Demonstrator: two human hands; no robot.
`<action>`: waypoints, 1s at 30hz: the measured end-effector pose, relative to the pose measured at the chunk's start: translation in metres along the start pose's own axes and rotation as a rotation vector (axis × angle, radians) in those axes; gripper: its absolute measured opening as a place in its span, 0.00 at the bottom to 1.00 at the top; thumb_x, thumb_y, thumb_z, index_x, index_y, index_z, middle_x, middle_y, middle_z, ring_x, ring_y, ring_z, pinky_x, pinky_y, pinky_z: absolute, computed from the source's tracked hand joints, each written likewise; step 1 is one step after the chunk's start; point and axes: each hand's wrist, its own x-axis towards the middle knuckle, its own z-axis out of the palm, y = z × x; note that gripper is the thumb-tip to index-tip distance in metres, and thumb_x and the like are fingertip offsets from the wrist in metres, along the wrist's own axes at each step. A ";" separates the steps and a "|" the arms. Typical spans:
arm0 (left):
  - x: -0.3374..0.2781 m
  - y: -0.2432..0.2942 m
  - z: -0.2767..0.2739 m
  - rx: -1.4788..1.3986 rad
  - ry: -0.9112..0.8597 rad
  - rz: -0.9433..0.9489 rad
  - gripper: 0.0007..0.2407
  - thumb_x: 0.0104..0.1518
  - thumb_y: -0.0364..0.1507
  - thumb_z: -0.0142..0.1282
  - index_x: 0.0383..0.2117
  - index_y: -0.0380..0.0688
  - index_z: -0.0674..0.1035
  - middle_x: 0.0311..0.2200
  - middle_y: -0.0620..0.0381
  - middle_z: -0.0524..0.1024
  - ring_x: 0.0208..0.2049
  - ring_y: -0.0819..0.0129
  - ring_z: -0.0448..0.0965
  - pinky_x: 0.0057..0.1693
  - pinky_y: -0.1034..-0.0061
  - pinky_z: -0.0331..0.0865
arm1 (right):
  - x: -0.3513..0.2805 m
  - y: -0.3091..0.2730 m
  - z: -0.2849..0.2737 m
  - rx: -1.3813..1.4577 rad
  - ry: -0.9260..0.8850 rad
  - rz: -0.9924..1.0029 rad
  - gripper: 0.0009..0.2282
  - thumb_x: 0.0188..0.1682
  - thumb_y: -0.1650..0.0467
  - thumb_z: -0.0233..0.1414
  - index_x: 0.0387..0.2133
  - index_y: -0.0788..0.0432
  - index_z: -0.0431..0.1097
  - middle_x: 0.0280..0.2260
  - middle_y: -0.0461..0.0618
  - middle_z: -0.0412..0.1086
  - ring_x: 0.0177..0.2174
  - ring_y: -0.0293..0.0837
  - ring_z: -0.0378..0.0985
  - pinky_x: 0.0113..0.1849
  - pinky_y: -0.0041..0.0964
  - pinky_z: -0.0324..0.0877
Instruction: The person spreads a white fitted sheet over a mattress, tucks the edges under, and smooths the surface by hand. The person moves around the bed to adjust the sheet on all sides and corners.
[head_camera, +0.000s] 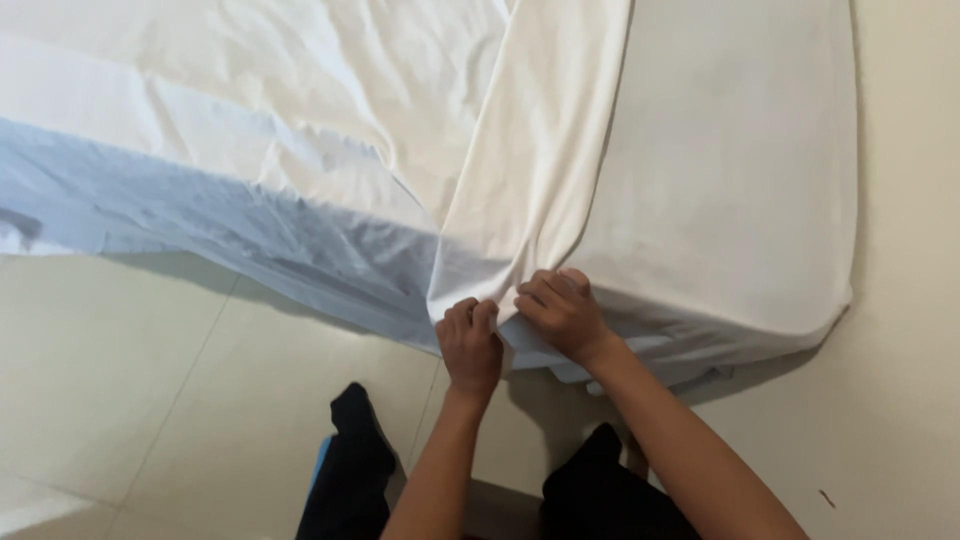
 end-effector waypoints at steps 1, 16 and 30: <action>-0.010 0.000 -0.003 -0.001 -0.004 -0.009 0.16 0.47 0.18 0.56 0.42 0.51 0.77 0.43 0.58 0.73 0.47 0.57 0.74 0.52 0.61 0.63 | -0.005 -0.002 -0.006 0.005 -0.008 -0.001 0.04 0.47 0.71 0.58 0.33 0.48 0.73 0.40 0.37 0.71 0.47 0.37 0.73 0.56 0.43 0.54; 0.158 0.039 -0.031 -0.024 -0.003 0.267 0.12 0.59 0.28 0.56 0.49 0.51 0.79 0.54 0.56 0.74 0.57 0.59 0.73 0.58 0.61 0.59 | 0.031 0.062 -0.032 0.123 0.009 0.501 0.17 0.50 0.71 0.51 0.55 0.54 0.71 0.57 0.51 0.68 0.59 0.47 0.67 0.57 0.49 0.55; 0.240 -0.015 -0.013 -0.028 -0.523 0.070 0.16 0.57 0.37 0.54 0.51 0.55 0.82 0.57 0.57 0.77 0.58 0.59 0.74 0.66 0.59 0.63 | 0.028 0.080 -0.015 0.334 0.001 0.747 0.18 0.51 0.76 0.42 0.52 0.56 0.73 0.58 0.51 0.70 0.61 0.50 0.68 0.59 0.47 0.59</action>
